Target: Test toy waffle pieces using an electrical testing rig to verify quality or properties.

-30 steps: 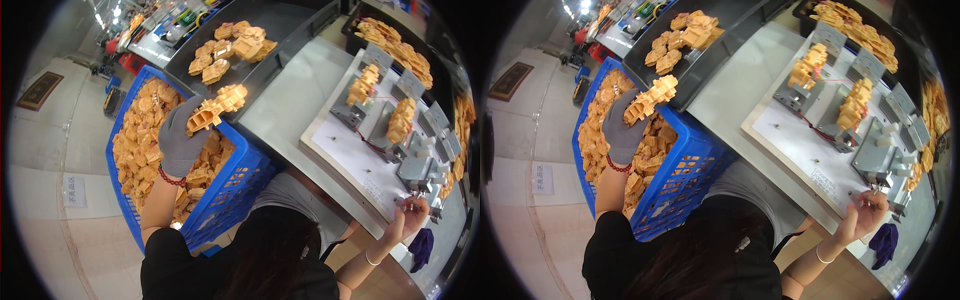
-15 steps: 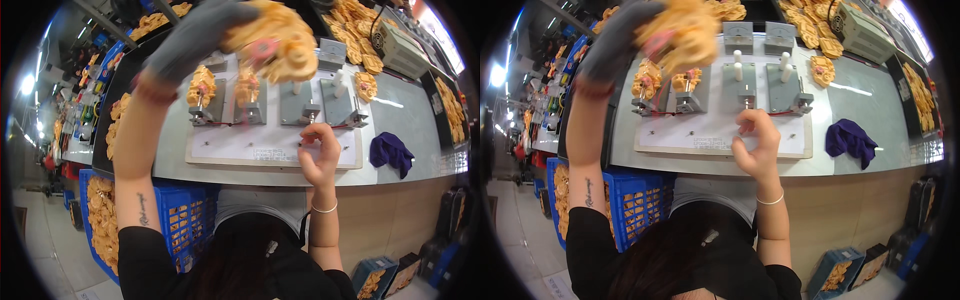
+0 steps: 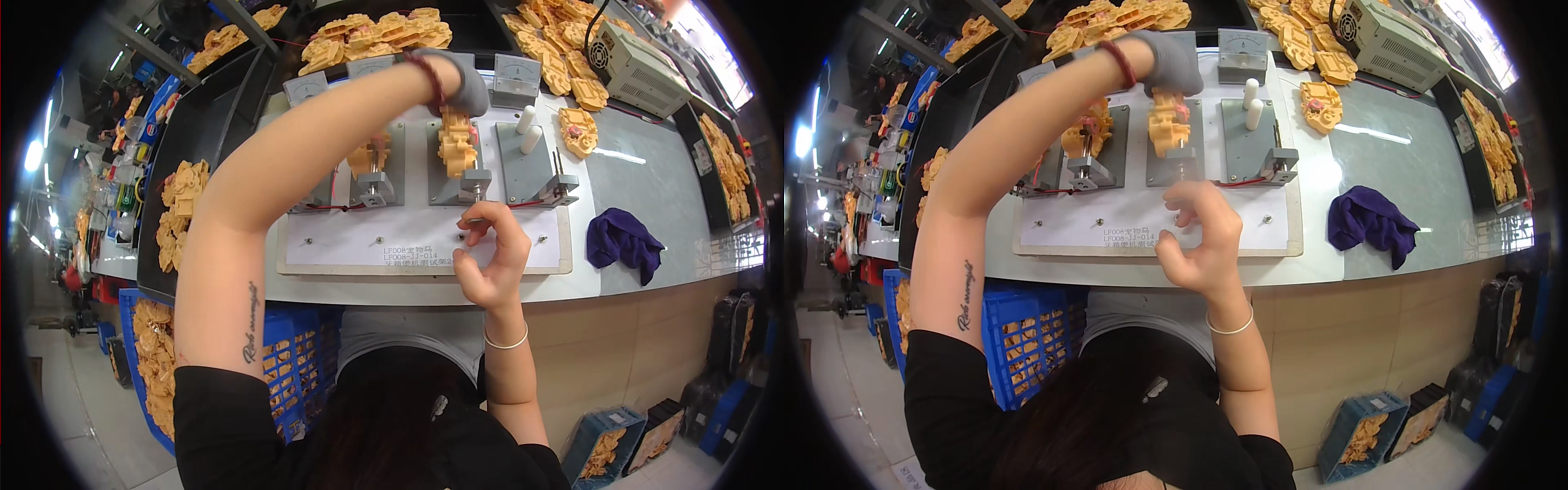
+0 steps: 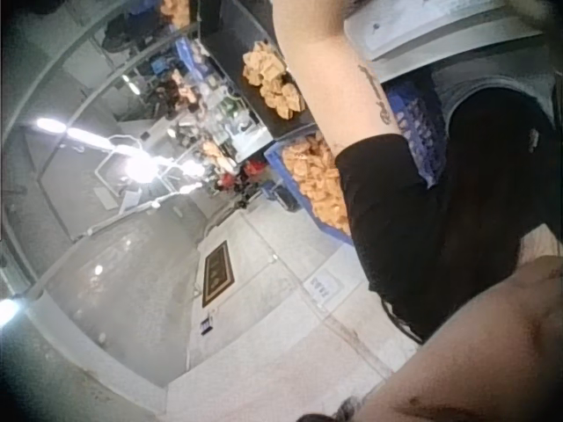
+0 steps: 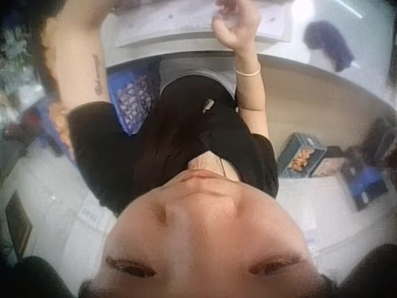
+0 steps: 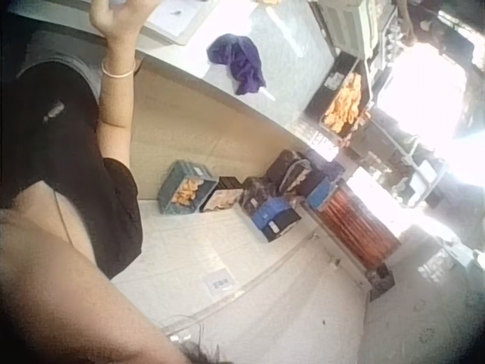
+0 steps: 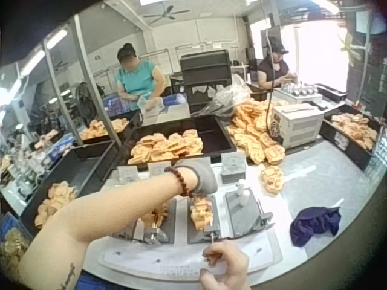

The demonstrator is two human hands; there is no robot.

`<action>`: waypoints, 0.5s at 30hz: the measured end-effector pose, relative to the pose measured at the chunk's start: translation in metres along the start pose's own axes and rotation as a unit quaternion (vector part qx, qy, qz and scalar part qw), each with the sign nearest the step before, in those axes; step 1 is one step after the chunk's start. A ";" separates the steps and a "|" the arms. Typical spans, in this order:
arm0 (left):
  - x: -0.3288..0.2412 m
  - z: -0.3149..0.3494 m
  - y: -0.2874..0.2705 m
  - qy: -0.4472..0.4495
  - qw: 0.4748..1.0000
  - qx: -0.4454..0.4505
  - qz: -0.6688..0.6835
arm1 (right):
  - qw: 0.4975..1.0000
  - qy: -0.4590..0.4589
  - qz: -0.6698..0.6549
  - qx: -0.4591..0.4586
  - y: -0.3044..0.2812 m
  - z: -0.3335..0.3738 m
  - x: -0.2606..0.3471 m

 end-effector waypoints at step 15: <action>0.078 0.287 0.182 0.118 0.827 -0.233 0.497 | 0.985 0.063 0.162 -0.014 -0.015 0.008 0.007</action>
Point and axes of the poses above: each hand's wrist, its own z-axis away from the middle knuckle, its own y-axis out of the palm, x = y × z, the point moved 8 cm from there along -z, towards the middle knuckle, and after that the axes turned 15 degrees about x, right-handed, at the moved point
